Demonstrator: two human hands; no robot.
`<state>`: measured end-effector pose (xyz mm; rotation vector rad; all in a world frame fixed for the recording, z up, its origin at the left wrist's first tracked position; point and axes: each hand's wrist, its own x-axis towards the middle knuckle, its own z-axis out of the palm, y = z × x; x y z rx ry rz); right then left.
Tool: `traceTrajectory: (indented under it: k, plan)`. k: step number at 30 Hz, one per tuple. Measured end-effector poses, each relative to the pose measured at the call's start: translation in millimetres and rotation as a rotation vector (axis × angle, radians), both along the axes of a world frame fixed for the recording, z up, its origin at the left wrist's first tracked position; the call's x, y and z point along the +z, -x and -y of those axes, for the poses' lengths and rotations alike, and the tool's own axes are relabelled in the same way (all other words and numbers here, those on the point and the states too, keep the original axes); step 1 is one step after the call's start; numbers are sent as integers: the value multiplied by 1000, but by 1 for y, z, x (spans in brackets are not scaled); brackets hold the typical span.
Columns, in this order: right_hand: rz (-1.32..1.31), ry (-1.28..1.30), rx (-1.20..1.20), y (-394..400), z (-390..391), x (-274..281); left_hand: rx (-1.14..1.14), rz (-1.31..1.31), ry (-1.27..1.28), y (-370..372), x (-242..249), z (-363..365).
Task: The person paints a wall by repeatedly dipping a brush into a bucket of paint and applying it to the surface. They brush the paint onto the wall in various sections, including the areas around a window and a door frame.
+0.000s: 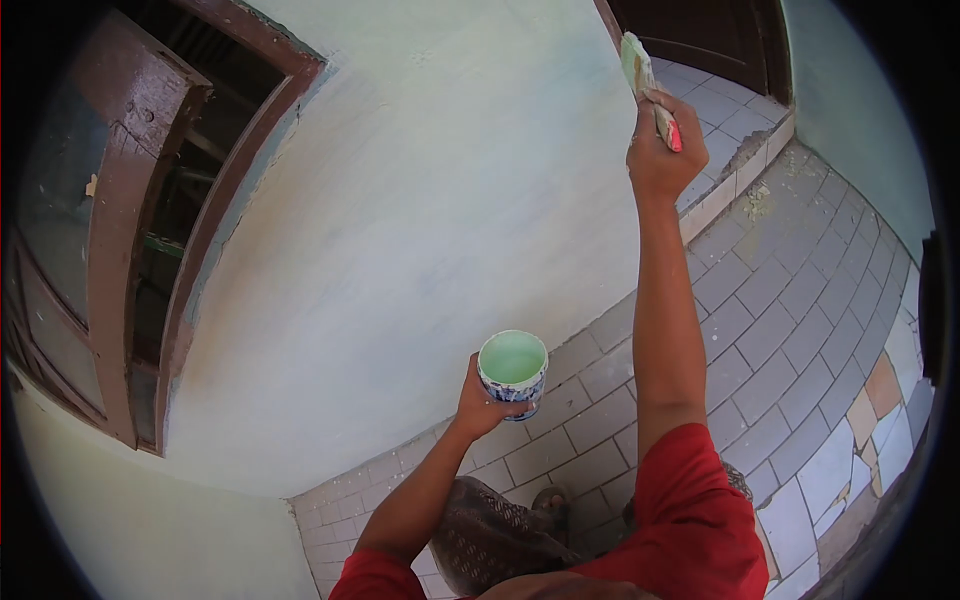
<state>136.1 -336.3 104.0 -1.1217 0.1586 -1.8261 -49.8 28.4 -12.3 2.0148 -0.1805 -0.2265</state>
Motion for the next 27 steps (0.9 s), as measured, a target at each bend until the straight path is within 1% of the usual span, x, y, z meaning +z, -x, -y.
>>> traceTrajectory:
  k: [1,2,4,5,6,8,9,10,11,12,13,14,15,16,17,18,19,20,21,22,23,24,25,27]
  plan:
    - [-39,16,-28,-10,16,-4,-8,7,21,-1,0,1]
    - [-39,23,-32,-12,12,-6,-11,7,28,-1,0,2]
    - [-102,132,51,-20,-10,-9,-2,-24,58,-4,0,4]
    - [-123,248,48,-12,-41,-8,-8,-18,61,-6,-1,5]
    - [-209,269,124,4,-83,-8,-23,3,43,-9,-5,6]
    - [-258,405,326,42,-165,-13,-35,17,23,-10,-10,11]
    - [-226,472,429,57,-201,-16,-24,1,55,-11,-12,15]
    - [-134,516,535,71,-231,-18,-12,-15,87,-11,-12,17]
    - [-93,567,621,84,-260,-21,-39,-44,30,-21,-45,-4]
    - [-96,613,747,99,-280,-21,-37,-44,31,-21,-48,-4]
    - [-76,625,914,106,-291,-19,-51,83,39,-20,-50,-4]
    - [-76,621,915,106,-291,-21,-66,210,45,-19,-52,-4]
    - [-75,575,951,106,-281,-17,-67,211,42,-17,-49,-3]
    - [-71,531,987,104,-268,-11,-43,129,-14,-15,-41,0]
    - [-18,406,1019,95,-242,-3,-19,48,-69,-13,-33,1]
    - [52,286,921,82,-208,10,-19,52,-67,-12,-27,2]
    - [33,181,791,70,-171,18,-19,43,-25,-10,-21,3]
    - [56,100,593,46,-135,19,-23,35,22,-10,-14,6]
    - [88,-41,508,29,-100,25,-22,32,29,-9,-5,9]
    - [69,-113,333,15,-65,29,-26,34,39,-11,-5,9]
    - [50,-70,153,-4,-28,27,-28,37,67,-12,-4,9]
    - [34,-28,-26,-10,-8,34,-27,41,93,-13,-5,9]
    - [36,-22,-25,-15,-8,32,-26,44,99,-14,-5,9]
    - [-129,47,-16,-24,-14,29,-18,68,27,-17,-7,10]
